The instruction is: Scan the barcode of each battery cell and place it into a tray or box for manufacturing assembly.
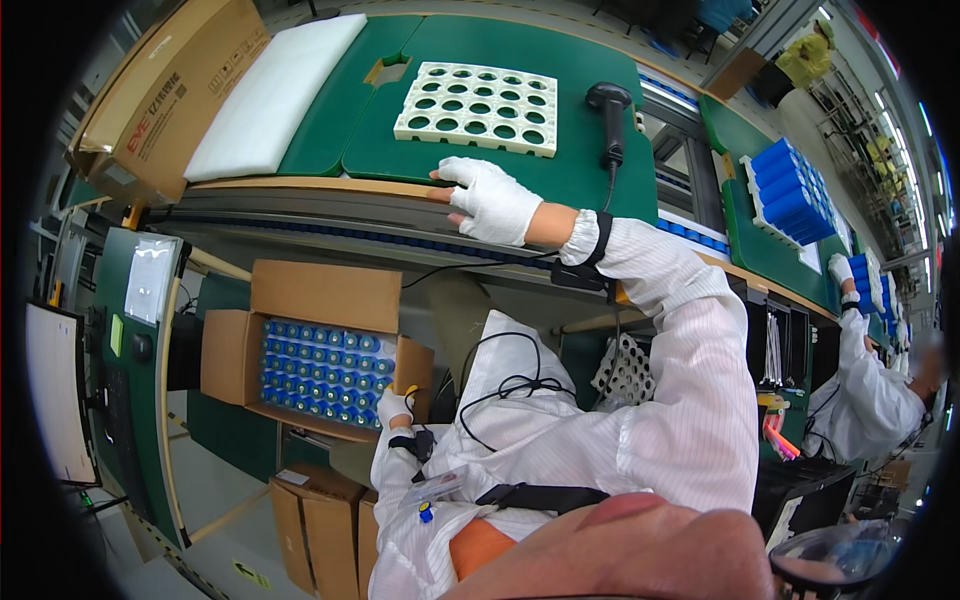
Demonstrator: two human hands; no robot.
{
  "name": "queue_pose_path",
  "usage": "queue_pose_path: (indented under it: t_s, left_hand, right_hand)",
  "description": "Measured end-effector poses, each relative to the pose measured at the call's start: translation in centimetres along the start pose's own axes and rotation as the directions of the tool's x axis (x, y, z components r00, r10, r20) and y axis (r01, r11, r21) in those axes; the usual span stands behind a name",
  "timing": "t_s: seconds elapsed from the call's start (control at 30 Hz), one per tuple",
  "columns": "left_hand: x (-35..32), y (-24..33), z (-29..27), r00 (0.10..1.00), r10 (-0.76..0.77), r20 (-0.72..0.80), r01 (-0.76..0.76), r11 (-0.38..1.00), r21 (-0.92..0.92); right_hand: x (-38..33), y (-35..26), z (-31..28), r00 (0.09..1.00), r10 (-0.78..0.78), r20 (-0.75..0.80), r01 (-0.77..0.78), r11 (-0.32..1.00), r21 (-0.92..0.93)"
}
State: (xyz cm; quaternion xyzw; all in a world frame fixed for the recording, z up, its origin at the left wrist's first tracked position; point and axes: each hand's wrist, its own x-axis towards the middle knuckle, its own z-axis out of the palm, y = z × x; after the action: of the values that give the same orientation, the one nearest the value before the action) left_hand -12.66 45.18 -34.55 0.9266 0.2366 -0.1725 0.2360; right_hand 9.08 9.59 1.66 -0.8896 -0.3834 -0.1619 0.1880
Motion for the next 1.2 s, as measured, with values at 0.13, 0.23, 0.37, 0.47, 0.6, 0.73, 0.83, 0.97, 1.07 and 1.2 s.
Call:
queue_pose_path:
  t_s: [0.13,0.23,0.37,0.47,0.6,0.73,0.83,0.97,1.07,1.2]
  left_hand:
    - [0.2,-0.4,0.2,0.999,0.029,0.014,-0.029,0.999,-0.014]
    - [0.2,-0.5,0.3,0.999,0.041,0.014,-0.04,0.999,-0.022]
    - [0.2,-0.4,0.3,1.0,0.026,0.014,-0.026,1.0,0.011]
    - [0.3,-0.4,0.4,0.999,0.019,0.026,-0.019,1.0,-0.008]
    - [0.4,-0.7,0.7,0.999,0.041,0.012,-0.041,0.999,0.0]
    - [0.7,-0.8,1.0,1.0,0.03,0.002,-0.031,1.0,0.006]
    - [0.8,-0.7,1.0,1.0,0.021,0.016,-0.021,1.0,0.023]
    - [0.8,-0.6,1.1,1.0,0.001,-0.002,-0.001,1.0,0.019]
    - [0.9,-0.6,1.3,1.0,-0.001,-0.006,0.002,0.999,0.052]
    - [1.1,-0.8,1.4,1.0,0.019,-0.015,-0.019,0.999,0.045]
  right_hand:
    - [0.1,0.0,0.0,1.0,-0.001,0.011,0.001,1.0,0.015]
    - [0.1,-0.1,0.0,1.0,-0.008,-0.006,0.008,1.0,0.011]
    - [0.1,-0.2,-0.1,1.0,-0.003,-0.008,0.003,1.0,0.008]
    - [0.1,-0.2,-0.2,1.0,0.004,0.0,-0.004,1.0,0.014]
    - [0.2,-0.3,-0.3,1.0,0.001,0.004,-0.001,1.0,0.021]
    - [0.3,-0.3,-0.3,1.0,-0.001,0.005,0.001,1.0,0.014]
    - [0.3,-0.3,-0.3,1.0,-0.005,0.007,0.005,1.0,0.015]
    - [0.3,-0.3,-0.2,1.0,-0.016,-0.005,0.016,1.0,0.005]
    - [0.3,-0.2,-0.2,1.0,-0.015,-0.004,0.015,1.0,0.001]
    - [0.3,-0.3,-0.3,1.0,-0.009,-0.001,0.009,1.0,0.003]
